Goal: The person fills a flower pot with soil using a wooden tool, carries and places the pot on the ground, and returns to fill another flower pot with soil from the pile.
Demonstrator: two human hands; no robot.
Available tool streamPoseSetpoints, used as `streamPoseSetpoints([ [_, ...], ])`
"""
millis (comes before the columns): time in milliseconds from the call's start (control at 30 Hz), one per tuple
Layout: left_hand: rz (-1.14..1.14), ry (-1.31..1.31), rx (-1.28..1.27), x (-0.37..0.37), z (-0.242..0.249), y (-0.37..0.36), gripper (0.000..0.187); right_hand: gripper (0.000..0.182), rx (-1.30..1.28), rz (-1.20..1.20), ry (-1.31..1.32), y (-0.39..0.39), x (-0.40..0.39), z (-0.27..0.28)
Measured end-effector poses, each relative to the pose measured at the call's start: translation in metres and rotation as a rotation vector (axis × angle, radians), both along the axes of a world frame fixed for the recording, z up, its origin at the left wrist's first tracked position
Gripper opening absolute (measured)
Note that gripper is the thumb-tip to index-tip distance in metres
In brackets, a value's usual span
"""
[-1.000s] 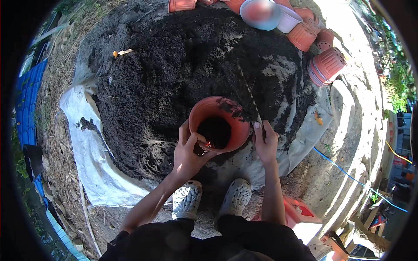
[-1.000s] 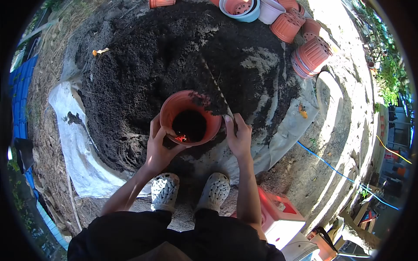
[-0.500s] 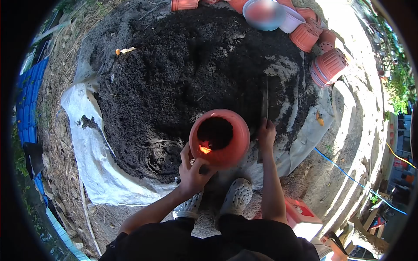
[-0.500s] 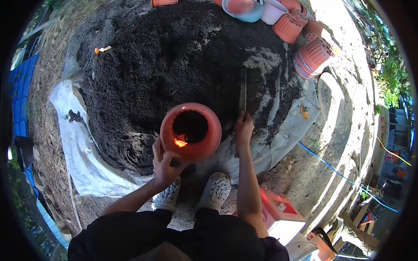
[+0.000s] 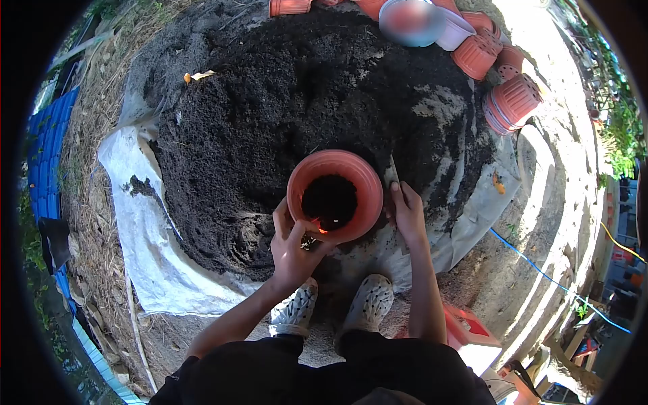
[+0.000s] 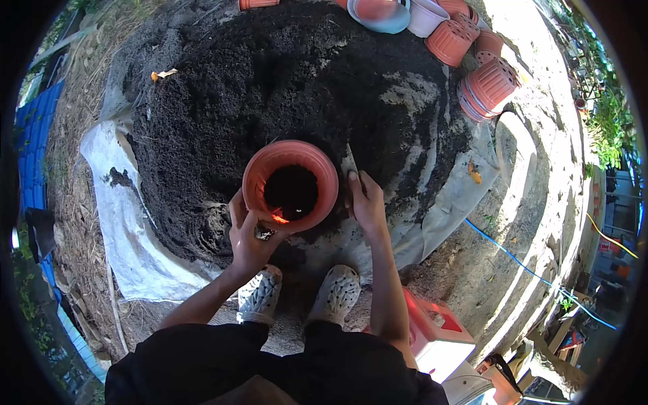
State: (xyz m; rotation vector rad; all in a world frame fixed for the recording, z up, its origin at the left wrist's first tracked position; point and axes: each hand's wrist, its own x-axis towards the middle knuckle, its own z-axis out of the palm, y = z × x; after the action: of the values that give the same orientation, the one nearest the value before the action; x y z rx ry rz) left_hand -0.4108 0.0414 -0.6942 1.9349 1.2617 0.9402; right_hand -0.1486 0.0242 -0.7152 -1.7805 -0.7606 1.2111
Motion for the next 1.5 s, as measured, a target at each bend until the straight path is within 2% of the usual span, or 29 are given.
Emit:
streamPoseSetpoints([
  [67, 0.014, 0.019, -0.014, 0.001, 0.012, 0.012, 0.042, 0.036, 0.090, 0.061, -0.203, -0.007, -0.001, 0.014],
  [100, 0.029, 0.039, -0.027, 0.001, 0.015, 0.017, 0.043, 0.036, 0.092, 0.062, -0.204, -0.011, 0.000, 0.014],
  [167, 0.020, 0.064, -0.027, -0.001, 0.014, 0.025, 0.043, 0.034, 0.314, 0.168, -0.553, -0.017, 0.004, 0.015],
  [300, -0.014, 0.034, -0.025, -0.003, 0.013, 0.025, 0.042, 0.032, 0.280, 0.112, -0.674, -0.014, 0.014, 0.012],
  [333, -0.015, 0.034, -0.024, -0.003, 0.010, 0.018, 0.042, 0.031, 0.196, -0.035, -0.516, -0.010, 0.017, 0.005],
  [367, -0.125, 0.088, 0.078, -0.005, 0.005, 0.005, 0.040, 0.029, 0.111, -0.179, -0.354, -0.005, 0.020, -0.001],
  [400, -0.234, 0.142, 0.181, -0.007, -0.001, -0.005, 0.039, 0.033, 0.038, -0.251, -0.359, 0.000, 0.024, -0.004],
  [433, -0.233, 0.142, 0.183, -0.009, -0.007, -0.012, 0.039, 0.033, 0.041, -0.250, -0.358, 0.003, 0.031, -0.018],
  [500, -0.304, 0.149, 0.221, -0.014, -0.019, -0.022, 0.037, 0.040, -0.135, -0.413, -0.572, 0.007, 0.042, -0.058],
  [533, -0.226, 0.138, 0.103, -0.017, -0.022, -0.023, 0.038, 0.040, -0.136, -0.411, -0.570, 0.007, 0.043, -0.078],
  [567, -0.225, 0.140, 0.102, -0.016, -0.019, -0.022, 0.038, 0.043, -0.107, -0.386, -0.770, 0.007, 0.044, -0.097],
  [600, -0.095, 0.087, 0.007, -0.015, -0.014, -0.020, 0.040, 0.045, -0.077, -0.358, -0.969, 0.008, 0.040, -0.099],
  [633, 0.034, 0.033, -0.086, -0.013, -0.011, -0.017, 0.041, 0.045, -0.078, -0.359, -0.968, 0.008, 0.037, -0.101],
  [700, 0.033, 0.034, -0.024, -0.017, -0.012, -0.014, 0.044, 0.047, -0.101, -0.210, -0.751, 0.012, 0.021, -0.098],
  [733, -0.006, 0.031, -0.028, -0.019, -0.013, -0.013, 0.044, 0.047, -0.158, -0.177, -0.590, 0.017, 0.006, -0.073],
  [867, -0.052, 0.027, -0.085, -0.018, -0.018, -0.016, 0.045, 0.045, 0.031, -0.090, -0.710, 0.011, -0.005, -0.078],
  [933, -0.051, 0.049, -0.057, -0.014, -0.014, -0.016, 0.045, 0.045, -0.058, -0.127, -0.041, 0.007, -0.004, -0.057],
  [1067, -0.018, 0.041, 0.020, -0.006, -0.009, -0.011, 0.042, 0.038, -0.018, -0.112, 0.131, 0.001, 0.003, -0.029],
  [1300, -0.037, -0.010, -0.131, 0.000, 0.007, 0.012, 0.045, 0.035, 0.096, -0.096, -0.107, -0.012, -0.001, 0.037],
  [1367, -0.064, 0.048, -0.066, 0.000, 0.010, 0.019, 0.045, 0.031, 0.197, 0.009, -0.380, -0.018, -0.002, 0.043],
  [1400, -0.064, 0.048, -0.067, 0.000, 0.011, 0.023, 0.045, 0.031, 0.196, 0.010, -0.380, -0.020, -0.001, 0.046],
  [1467, -0.074, 0.062, 0.019, 0.001, 0.012, 0.027, 0.045, 0.029, 0.260, 0.223, -0.764, -0.025, 0.004, 0.052],
  [1500, -0.074, 0.062, 0.019, 0.001, 0.012, 0.026, 0.045, 0.029, 0.260, 0.223, -0.763, -0.025, 0.005, 0.049],
])
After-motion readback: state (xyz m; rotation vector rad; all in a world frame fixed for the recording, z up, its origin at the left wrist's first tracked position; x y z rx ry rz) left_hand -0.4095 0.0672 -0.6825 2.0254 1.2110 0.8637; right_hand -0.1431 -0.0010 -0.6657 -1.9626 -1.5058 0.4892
